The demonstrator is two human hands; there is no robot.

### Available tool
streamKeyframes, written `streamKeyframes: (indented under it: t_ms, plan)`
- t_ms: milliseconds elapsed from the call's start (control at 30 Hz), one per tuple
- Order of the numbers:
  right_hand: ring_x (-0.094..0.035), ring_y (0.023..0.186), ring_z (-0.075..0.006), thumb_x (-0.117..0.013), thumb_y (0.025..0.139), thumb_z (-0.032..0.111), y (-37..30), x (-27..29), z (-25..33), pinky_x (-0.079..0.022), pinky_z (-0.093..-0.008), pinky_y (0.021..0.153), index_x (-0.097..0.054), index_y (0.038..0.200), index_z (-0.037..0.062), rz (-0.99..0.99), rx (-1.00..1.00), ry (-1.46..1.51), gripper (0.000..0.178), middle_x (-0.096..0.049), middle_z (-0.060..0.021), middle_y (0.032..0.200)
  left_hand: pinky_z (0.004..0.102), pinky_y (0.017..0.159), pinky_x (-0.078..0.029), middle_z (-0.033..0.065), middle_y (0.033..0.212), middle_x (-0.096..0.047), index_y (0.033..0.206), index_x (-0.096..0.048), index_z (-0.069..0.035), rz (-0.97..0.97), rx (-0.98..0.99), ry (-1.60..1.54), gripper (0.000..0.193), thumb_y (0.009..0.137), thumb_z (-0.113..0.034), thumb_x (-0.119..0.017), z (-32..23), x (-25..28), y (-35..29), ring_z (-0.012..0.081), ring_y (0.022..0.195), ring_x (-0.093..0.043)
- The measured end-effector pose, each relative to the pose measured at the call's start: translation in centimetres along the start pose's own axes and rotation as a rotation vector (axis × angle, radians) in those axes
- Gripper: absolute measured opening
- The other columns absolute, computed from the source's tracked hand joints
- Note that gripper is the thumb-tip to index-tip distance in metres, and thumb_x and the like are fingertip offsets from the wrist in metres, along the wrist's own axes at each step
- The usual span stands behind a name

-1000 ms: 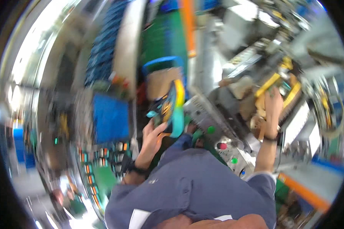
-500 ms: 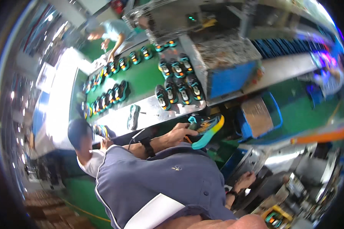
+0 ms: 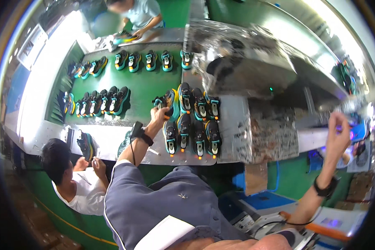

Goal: Transfer shoes from a conveyor belt to a lasting/finishing machine for processing in a factory setting.

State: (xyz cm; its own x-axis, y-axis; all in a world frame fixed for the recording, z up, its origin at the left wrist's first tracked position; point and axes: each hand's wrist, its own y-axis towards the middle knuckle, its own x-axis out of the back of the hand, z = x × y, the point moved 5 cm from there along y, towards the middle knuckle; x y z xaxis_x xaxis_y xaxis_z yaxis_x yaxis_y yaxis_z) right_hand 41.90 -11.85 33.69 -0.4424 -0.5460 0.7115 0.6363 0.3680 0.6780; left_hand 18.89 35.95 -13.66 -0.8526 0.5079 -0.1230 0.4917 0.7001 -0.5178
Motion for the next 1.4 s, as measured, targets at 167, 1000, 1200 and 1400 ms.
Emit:
streamKeyframes:
  t_ms: [167, 1000, 1200, 1400]
  plan:
    - [-0.061, 0.084, -0.0140, -0.063, 0.089, 0.032, 23.3, -15.1, 5.9, -0.048, -0.0256, 0.070, -0.059, 0.117, 0.0021, 0.402, 0.001, 0.096, 0.041, -0.067, -0.0091, 0.096, 0.0371, 0.058, -0.050, 0.0090, 0.080, -0.062, 0.092, -0.060, 0.000, -0.028, -0.006, -0.021, 0.027, 0.074, -0.018, -0.070, -4.0, -2.9, 10.1, 0.0218, 0.067, -0.060]
    - [-0.061, 0.079, -0.0200, -0.072, 0.066, 0.021, 35.4, -29.4, 13.2, -0.050, -0.0306, 0.074, -0.054, 0.116, -0.0054, 0.052, 0.250, 0.102, 0.059, -0.065, -0.0111, 0.092, 0.0312, 0.079, -0.051, 0.0145, 0.098, -0.068, 0.112, -0.061, 0.007, 0.237, -0.385, 0.327, 0.031, 0.089, -0.014, -0.062, -4.3, -9.1, 12.7, 0.0166, 0.088, -0.063]
    - [-0.057, 0.074, -0.0106, -0.073, 0.062, 0.012, 19.6, -9.1, 11.3, -0.049, -0.0278, 0.070, -0.060, 0.106, -0.0006, 0.281, 0.072, 0.398, 0.047, -0.065, -0.0036, 0.083, 0.0354, 0.087, -0.051, 0.0195, 0.107, -0.065, 0.099, -0.067, 0.007, 1.245, 0.172, -0.133, 0.034, 0.090, -0.026, -0.063, -7.2, -18.3, -13.3, 0.0249, 0.098, -0.065]
    - [-0.056, 0.115, -0.0232, -0.069, 0.070, 0.029, -1.6, 3.2, 9.9, -0.019, -0.0546, 0.110, -0.061, 0.115, 0.0146, 0.676, 0.184, 0.375, 0.048, -0.061, -0.0042, 0.116, 0.0485, 0.110, -0.031, 0.0235, 0.143, -0.038, 0.143, -0.029, 0.000, 1.772, 0.928, -0.276, 0.088, 0.088, -0.068, -0.038, -5.1, -29.8, -27.4, 0.0360, 0.128, -0.044]
